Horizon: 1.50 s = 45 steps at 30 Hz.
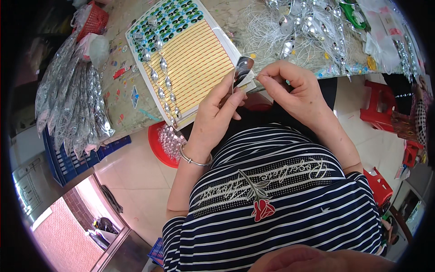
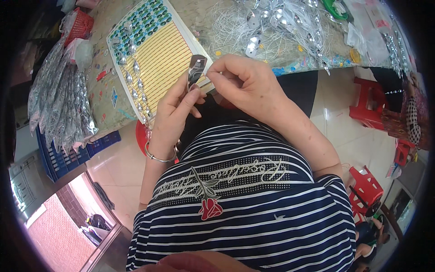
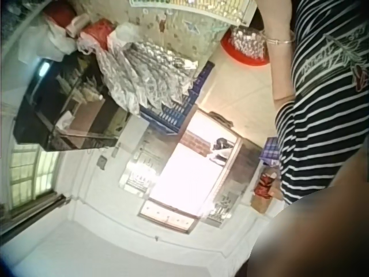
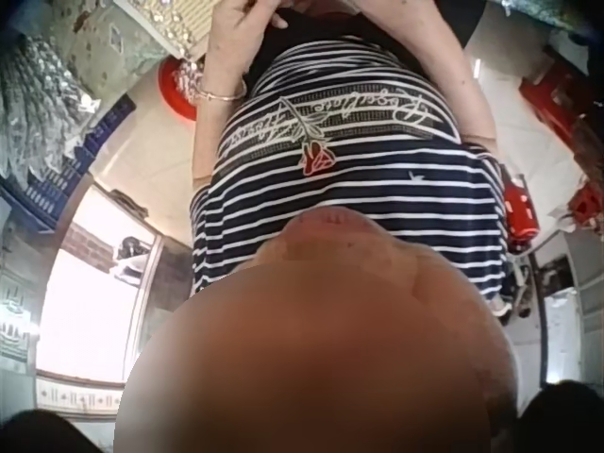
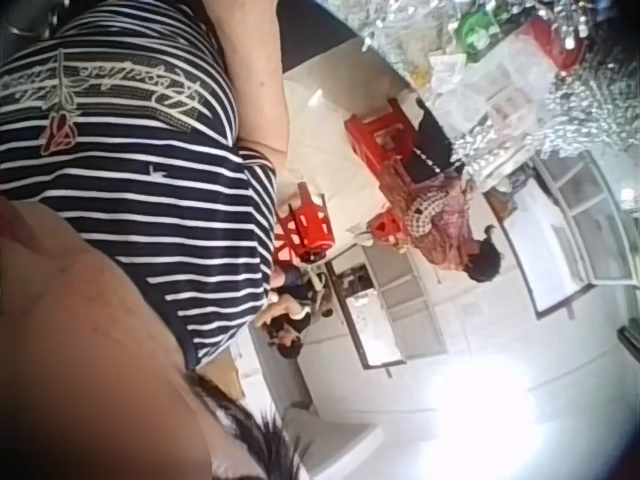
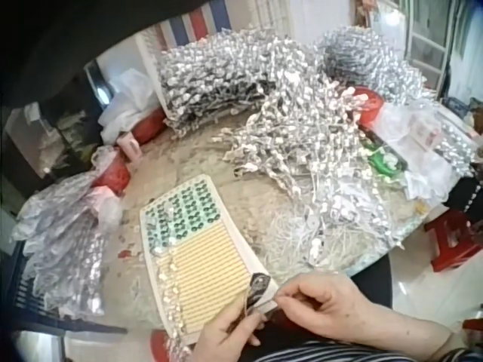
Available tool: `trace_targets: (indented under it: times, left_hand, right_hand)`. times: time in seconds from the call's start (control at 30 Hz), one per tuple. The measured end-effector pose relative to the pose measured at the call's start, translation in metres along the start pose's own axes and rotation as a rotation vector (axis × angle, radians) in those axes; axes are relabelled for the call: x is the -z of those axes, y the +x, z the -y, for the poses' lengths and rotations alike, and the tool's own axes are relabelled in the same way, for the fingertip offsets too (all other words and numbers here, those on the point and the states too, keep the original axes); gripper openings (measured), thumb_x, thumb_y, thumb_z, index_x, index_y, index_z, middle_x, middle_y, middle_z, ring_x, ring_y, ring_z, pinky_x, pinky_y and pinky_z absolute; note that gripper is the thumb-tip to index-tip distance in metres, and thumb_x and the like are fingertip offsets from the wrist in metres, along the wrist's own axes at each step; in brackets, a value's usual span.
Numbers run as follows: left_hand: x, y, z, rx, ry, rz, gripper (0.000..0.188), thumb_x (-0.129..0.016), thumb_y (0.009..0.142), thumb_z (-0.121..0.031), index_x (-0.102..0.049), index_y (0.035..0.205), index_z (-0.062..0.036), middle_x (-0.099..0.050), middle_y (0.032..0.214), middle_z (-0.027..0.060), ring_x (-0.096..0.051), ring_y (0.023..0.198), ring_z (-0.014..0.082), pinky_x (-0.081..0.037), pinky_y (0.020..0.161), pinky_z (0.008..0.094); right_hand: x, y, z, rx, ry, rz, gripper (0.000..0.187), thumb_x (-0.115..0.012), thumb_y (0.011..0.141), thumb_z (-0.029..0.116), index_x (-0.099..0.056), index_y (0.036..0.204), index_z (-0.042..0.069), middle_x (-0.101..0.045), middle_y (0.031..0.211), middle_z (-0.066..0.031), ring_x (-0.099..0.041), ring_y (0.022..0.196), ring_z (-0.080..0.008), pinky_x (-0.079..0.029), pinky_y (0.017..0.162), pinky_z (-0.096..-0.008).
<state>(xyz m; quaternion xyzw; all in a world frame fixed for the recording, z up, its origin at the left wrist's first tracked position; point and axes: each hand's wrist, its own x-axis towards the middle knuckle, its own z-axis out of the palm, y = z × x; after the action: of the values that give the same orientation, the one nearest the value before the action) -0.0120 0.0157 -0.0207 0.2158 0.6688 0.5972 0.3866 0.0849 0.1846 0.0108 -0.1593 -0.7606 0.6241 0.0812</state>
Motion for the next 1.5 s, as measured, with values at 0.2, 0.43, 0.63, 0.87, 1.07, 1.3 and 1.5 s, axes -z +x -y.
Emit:
trace_targets:
  times: [0.2,0.43,0.63,0.87,1.07,1.3,1.5]
  left_hand:
    - [-0.001,-0.002,-0.003,-0.004,-0.01,0.004,0.051,-0.056,0.09,-0.01,-0.037,0.138,-0.0063,-0.055,0.093,0.003,-0.057,0.077,0.0076,-0.043,0.049,0.0164]
    - [-0.002,-0.004,-0.005,0.042,-0.056,0.012,0.053,-0.057,0.089,-0.012,-0.037,0.138,-0.0052,-0.053,0.089,-0.0001,-0.052,0.069,0.0049,-0.039,0.046,0.0154]
    - [-0.002,-0.006,-0.005,0.054,-0.088,-0.007,0.051,-0.056,0.089,-0.007,-0.039,0.137,-0.0063,-0.051,0.092,-0.001,-0.049,0.068,0.004,-0.037,0.048,0.0136]
    - [-0.001,-0.007,-0.003,0.076,-0.092,-0.026,0.051,-0.056,0.089,-0.007,-0.039,0.137,-0.0067,-0.05,0.091,-0.0021,-0.048,0.067,0.0032,-0.037,0.048,0.0134]
    - [0.0,-0.007,-0.002,0.068,-0.084,-0.017,0.053,-0.059,0.088,-0.012,-0.039,0.137,-0.0047,-0.051,0.086,-0.0022,-0.048,0.063,0.0031,-0.038,0.046,0.0149]
    - [0.0,-0.006,0.001,0.074,-0.093,0.001,0.052,-0.059,0.088,-0.011,-0.04,0.137,-0.0056,-0.05,0.085,-0.0029,-0.047,0.062,0.0026,-0.037,0.045,0.0148]
    - [0.001,-0.008,0.001,0.106,-0.103,0.003,0.05,-0.057,0.089,-0.008,-0.041,0.136,-0.0074,-0.051,0.089,-0.0019,-0.048,0.065,0.0029,-0.037,0.047,0.0141]
  right_hand:
    - [-0.004,0.003,-0.004,0.042,0.017,-0.07,0.009,-0.061,0.086,0.008,-0.062,0.09,0.0,-0.058,0.074,0.0027,-0.047,0.063,-0.0019,-0.039,0.057,-0.0178]
    - [-0.002,0.008,-0.011,0.064,-0.067,-0.115,0.009,-0.061,0.085,0.008,-0.062,0.089,0.0,-0.054,0.069,0.0036,-0.042,0.059,-0.0014,-0.036,0.054,-0.0181]
    - [-0.002,0.01,-0.017,0.109,-0.192,-0.13,0.011,-0.061,0.086,0.015,-0.062,0.088,0.004,-0.058,0.06,0.0,-0.05,0.055,-0.0034,-0.042,0.053,-0.0207]
    - [-0.003,0.011,-0.018,0.081,-0.14,-0.157,0.008,-0.063,0.083,0.008,-0.063,0.087,0.001,-0.052,0.066,0.0042,-0.041,0.058,-0.002,-0.034,0.052,-0.0191]
    - [-0.001,0.013,-0.023,0.064,-0.158,-0.159,0.009,-0.062,0.084,0.009,-0.063,0.088,0.001,-0.052,0.066,0.0044,-0.041,0.059,-0.0021,-0.034,0.053,-0.0192]
    - [0.0,0.015,-0.026,0.035,-0.182,-0.16,0.01,-0.062,0.085,0.01,-0.063,0.089,0.001,-0.053,0.067,0.0043,-0.04,0.059,-0.002,-0.034,0.053,-0.0192]
    - [-0.005,0.014,-0.028,0.106,-0.186,-0.161,0.008,-0.062,0.085,0.008,-0.063,0.089,0.001,-0.053,0.065,0.0043,-0.041,0.058,-0.0015,-0.035,0.053,-0.0185]
